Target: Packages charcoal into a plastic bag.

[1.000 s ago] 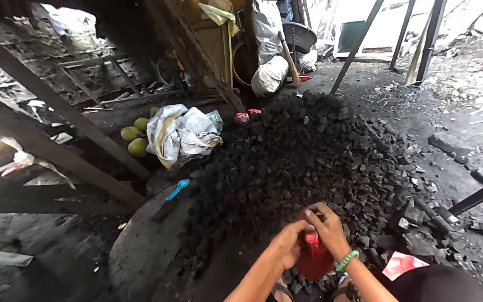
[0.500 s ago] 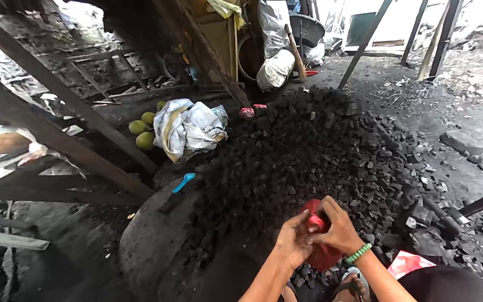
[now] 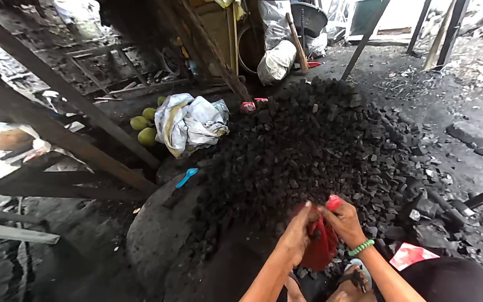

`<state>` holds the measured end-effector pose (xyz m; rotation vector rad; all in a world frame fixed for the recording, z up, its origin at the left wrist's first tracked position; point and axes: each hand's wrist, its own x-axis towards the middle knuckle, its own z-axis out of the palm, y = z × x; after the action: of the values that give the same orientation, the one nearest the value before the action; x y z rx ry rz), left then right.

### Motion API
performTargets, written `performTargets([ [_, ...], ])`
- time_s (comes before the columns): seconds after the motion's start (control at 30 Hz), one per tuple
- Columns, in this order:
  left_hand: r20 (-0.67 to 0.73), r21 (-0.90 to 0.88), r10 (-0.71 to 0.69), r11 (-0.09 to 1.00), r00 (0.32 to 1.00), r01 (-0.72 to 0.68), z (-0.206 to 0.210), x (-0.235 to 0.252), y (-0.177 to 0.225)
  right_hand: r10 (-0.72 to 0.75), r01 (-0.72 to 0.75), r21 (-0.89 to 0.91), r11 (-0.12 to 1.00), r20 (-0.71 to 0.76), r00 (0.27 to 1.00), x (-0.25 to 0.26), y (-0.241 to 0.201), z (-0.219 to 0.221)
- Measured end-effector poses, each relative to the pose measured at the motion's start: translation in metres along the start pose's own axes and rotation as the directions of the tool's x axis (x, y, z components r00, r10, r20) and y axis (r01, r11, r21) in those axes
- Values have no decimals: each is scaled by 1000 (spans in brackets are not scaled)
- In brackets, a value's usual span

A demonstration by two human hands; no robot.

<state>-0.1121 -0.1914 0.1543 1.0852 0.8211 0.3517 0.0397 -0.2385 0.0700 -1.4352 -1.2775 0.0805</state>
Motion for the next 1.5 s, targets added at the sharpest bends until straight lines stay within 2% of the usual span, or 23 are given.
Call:
performTargets([
  [0.03, 0, 223, 80, 972, 997, -78, 0, -1, 0, 23, -23, -18, 1000, -5, 1000, 2, -2, -1],
  [0.07, 22, 470, 150, 871, 988, -143, 1, -3, 2, 17, -19, -44, 999, -33, 999, 4, -4, 0],
  [0.13, 88, 846, 195, 504, 977, -176, 10, -8, 11, -89, 75, -149, 986, -88, 992, 10, -3, 5],
  [0.17, 103, 923, 161, 352, 982, -154, 17, -12, 13, -178, 157, -216, 964, -82, 981, 14, 0, 6],
  [0.23, 82, 964, 62, 249, 995, -94, 27, -17, 15, -343, 326, -340, 882, 11, 939, 23, 5, 1],
  [0.3, 94, 941, 33, 322, 995, -100, 22, -21, 6, -370, 400, -395, 827, 154, 916, 30, 13, -13],
  [0.37, 158, 839, 50, 520, 986, -161, 10, -24, -14, -186, 299, -410, 862, 292, 938, 33, 34, -34],
  [0.47, 172, 545, 71, 824, 982, -155, -2, -23, -39, -89, 232, -455, 860, 315, 945, 31, 61, -44],
  [0.53, 96, 207, 50, 976, 994, -69, -5, -23, -49, -72, 199, -443, 874, 288, 955, 22, 62, -47],
  [0.57, 67, -3, 11, 1000, 998, -11, -9, -20, -51, -61, 177, -439, 881, 265, 962, 20, 62, -48],
  [0.63, 20, -367, -123, 922, 992, 122, -18, -10, -52, -61, 155, -441, 884, 219, 974, 12, 60, -50],
  [0.73, -67, -649, -307, 736, 949, 192, -33, 14, -46, -75, 142, -417, 898, 171, 982, -17, 55, -45],
  [0.77, -105, -648, -316, 741, 943, 176, -36, 23, -44, -85, 149, -393, 907, 174, 981, -29, 48, -40],
  [0.83, -190, -527, -252, 841, 949, 118, -38, 36, -41, -146, 209, -330, 921, 205, 968, -52, 29, -24],
  [0.9, -217, -271, -137, 960, 966, 75, -31, 44, -39, -242, 303, -286, 909, 231, 943, -63, 11, -7],
  [0.97, -171, 17, -44, 999, 984, 48, -24, 43, -35, -307, 358, -271, 894, 216, 927, -59, 1, 2],
  [1.07, -59, 410, 122, 908, 991, -88, -25, 39, -33, -196, 220, -217, 951, 127, 972, -32, -3, -4],
  [1.13, -3, 564, 265, 797, 964, -217, -26, 33, -33, -84, 102, -195, 975, 99, 992, -14, 6, -12],
  [1.23, -6, 513, 341, 808, 940, -290, -19, 32, -38, 110, -107, -25, 994, 141, 984, -5, 13, -14],
  [1.3, -68, 378, 303, 890, 951, -256, -16, 37, -43, 292, -331, 136, 934, 246, 924, -6, 5, -16],
  [1.37, -83, 230, 289, 937, 954, -264, -16, 37, -46, 374, -466, 209, 860, 365, 853, -8, -1, -22],
  [1.43, -75, 183, 292, 944, 953, -275, -16, 36, -45, 371, -474, 182, 862, 412, 833, -10, -1, -23],
  [1.5, -88, 225, 282, 940, 955, -257, -17, 38, -43, 321, -394, 145, 908, 365, 874, -15, -2, -19],
])
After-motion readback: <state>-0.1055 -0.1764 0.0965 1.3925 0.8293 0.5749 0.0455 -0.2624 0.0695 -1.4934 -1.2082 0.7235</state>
